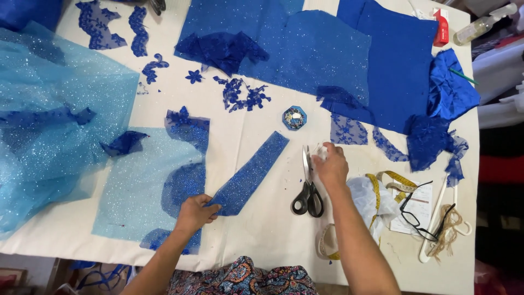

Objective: The person measures a piece of blue glittery fabric with a ruler and then cuts it into strips using scissors. They trim the edges of the cut fabric and arrange the pieces on the table.

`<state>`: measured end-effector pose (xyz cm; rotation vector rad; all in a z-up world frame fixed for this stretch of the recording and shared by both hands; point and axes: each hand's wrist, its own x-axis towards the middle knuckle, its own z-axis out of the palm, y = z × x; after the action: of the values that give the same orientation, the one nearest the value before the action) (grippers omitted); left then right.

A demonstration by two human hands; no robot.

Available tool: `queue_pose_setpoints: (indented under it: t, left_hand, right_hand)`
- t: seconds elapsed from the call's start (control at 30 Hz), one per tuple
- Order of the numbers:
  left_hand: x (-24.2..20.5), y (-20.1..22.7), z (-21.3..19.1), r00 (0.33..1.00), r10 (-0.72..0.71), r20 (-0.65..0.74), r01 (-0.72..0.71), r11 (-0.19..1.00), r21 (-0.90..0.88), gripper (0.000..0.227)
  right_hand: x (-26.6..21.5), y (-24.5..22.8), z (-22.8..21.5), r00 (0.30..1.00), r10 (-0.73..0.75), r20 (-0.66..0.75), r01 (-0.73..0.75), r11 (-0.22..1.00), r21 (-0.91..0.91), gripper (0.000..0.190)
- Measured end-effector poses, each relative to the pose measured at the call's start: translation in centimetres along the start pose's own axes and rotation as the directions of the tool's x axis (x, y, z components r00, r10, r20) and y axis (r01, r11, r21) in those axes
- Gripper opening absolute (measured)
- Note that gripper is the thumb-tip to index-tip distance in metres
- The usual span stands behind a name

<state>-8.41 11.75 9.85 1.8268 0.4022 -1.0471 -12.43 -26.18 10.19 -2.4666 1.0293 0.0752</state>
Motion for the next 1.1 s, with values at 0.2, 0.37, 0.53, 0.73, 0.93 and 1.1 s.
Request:
queue_pose_setpoints:
  t: [0.2, 0.37, 0.53, 0.73, 0.93, 1.1]
  left_hand:
    - [0.1, -1.2, 0.6, 0.998, 0.012, -0.067, -0.02, 0.992, -0.124, 0.025]
    - [0.1, -2.2, 0.8, 0.996, 0.007, -0.093, -0.031, 0.966, -0.258, 0.033]
    - [0.1, -3.4, 0.4, 0.996, 0.015, -0.088, -0.047, 0.925, -0.376, 0.055]
    - [-0.2, -3.9, 0.9, 0.998, -0.024, -0.057, -0.003, 0.901, -0.434, 0.051]
    - [-1.2, -3.7, 2.1, 0.996, -0.029, -0.087, -0.017, 0.87, -0.493, 0.042]
    - [-0.5, -3.7, 2.6, 0.99, -0.017, -0.137, -0.052, 0.875, -0.482, 0.03]
  right_hand:
    - [-7.3, -1.1, 1.9, 0.94, -0.309, 0.146, 0.335, 0.918, -0.212, 0.013]
    - [-5.0, 3.9, 2.9, 0.921, -0.371, 0.122, 0.39, 0.893, -0.226, 0.008]
    - [-0.6, 9.1, 4.2, 0.967, -0.254, -0.001, 0.223, 0.849, -0.48, 0.01]
    - [-1.4, -1.9, 3.8, 0.945, -0.328, -0.001, 0.327, 0.941, 0.087, 0.037]
    - [2.8, -5.0, 7.1, 0.965, 0.089, 0.246, -0.134, 0.975, 0.177, 0.058]
    - [3.5, -2.2, 8.3, 0.968, 0.046, 0.248, -0.103, 0.969, 0.223, 0.022]
